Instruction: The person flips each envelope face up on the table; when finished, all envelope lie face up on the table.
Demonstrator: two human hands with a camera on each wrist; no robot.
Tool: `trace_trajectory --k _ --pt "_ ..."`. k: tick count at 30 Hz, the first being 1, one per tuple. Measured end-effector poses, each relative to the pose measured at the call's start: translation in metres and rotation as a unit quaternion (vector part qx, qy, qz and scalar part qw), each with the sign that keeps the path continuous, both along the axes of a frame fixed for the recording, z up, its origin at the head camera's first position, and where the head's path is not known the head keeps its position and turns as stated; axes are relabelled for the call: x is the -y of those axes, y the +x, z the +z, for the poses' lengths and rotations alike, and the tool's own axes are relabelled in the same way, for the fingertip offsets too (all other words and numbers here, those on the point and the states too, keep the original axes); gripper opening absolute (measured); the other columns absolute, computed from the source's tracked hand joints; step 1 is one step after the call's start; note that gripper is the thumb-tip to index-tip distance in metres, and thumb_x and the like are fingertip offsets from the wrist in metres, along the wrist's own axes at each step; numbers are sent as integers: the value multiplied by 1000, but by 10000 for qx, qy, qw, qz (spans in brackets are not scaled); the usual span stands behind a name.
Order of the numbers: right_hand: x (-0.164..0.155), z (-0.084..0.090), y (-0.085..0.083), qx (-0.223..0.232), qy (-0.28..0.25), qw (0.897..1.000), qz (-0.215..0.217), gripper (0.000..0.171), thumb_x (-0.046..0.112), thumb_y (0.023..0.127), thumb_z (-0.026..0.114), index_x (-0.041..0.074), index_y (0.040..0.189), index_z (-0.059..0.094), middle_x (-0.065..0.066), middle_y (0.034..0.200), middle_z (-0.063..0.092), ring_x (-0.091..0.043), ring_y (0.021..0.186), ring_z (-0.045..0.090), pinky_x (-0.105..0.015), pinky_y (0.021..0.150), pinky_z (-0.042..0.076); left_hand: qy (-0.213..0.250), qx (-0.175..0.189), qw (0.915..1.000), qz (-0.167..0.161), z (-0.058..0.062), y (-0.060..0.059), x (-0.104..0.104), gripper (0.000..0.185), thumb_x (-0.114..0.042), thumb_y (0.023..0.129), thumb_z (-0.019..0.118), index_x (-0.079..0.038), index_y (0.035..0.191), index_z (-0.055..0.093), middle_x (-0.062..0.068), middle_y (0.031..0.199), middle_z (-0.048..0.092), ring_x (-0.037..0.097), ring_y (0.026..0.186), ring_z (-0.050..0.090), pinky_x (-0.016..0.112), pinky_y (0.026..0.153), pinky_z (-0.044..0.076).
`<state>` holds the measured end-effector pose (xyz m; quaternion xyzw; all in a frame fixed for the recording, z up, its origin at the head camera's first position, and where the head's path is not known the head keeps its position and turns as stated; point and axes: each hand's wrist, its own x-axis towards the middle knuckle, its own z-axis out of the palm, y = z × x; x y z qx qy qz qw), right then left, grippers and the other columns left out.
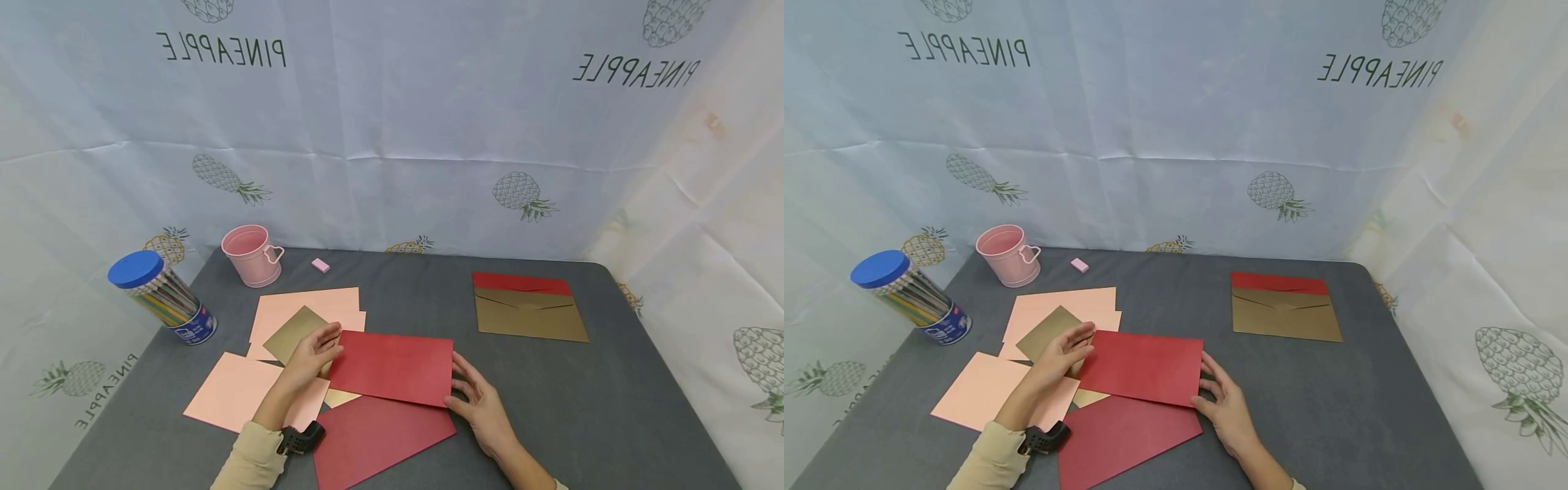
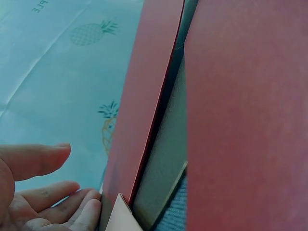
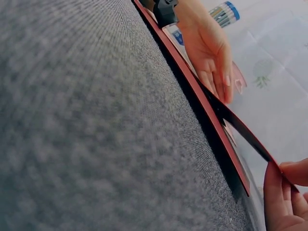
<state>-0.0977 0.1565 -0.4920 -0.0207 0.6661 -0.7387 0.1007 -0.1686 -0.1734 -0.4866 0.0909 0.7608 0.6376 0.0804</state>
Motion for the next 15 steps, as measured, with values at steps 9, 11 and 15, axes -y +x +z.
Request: trace_trajectory --k 9,11,15 --pt "-2 -2 0 -716 -219 9969 251 75 -7 85 62 5 149 25 -19 144 29 -8 108 55 -19 82 53 20 -44 10000 22 0 0 2 56 -2 91 59 13 139 34 31 143 37 42 135 36 40 107 32" --pt "-3 -1 1 -692 -226 9971 203 75 -7 85 62 5 149 25 -19 144 29 -8 108 55 -20 82 53 27 -22 10000 3 0 -1 1 56 -2 91 59 13 139 34 31 143 37 42 135 36 41 108 31" --pt "-4 1 1 -647 -187 9977 101 75 -7 85 62 5 149 25 -17 144 29 -7 107 55 -20 82 53 4 26 10000 -51 1 -3 2 56 -2 92 58 14 139 32 31 144 36 42 135 35 42 109 30"
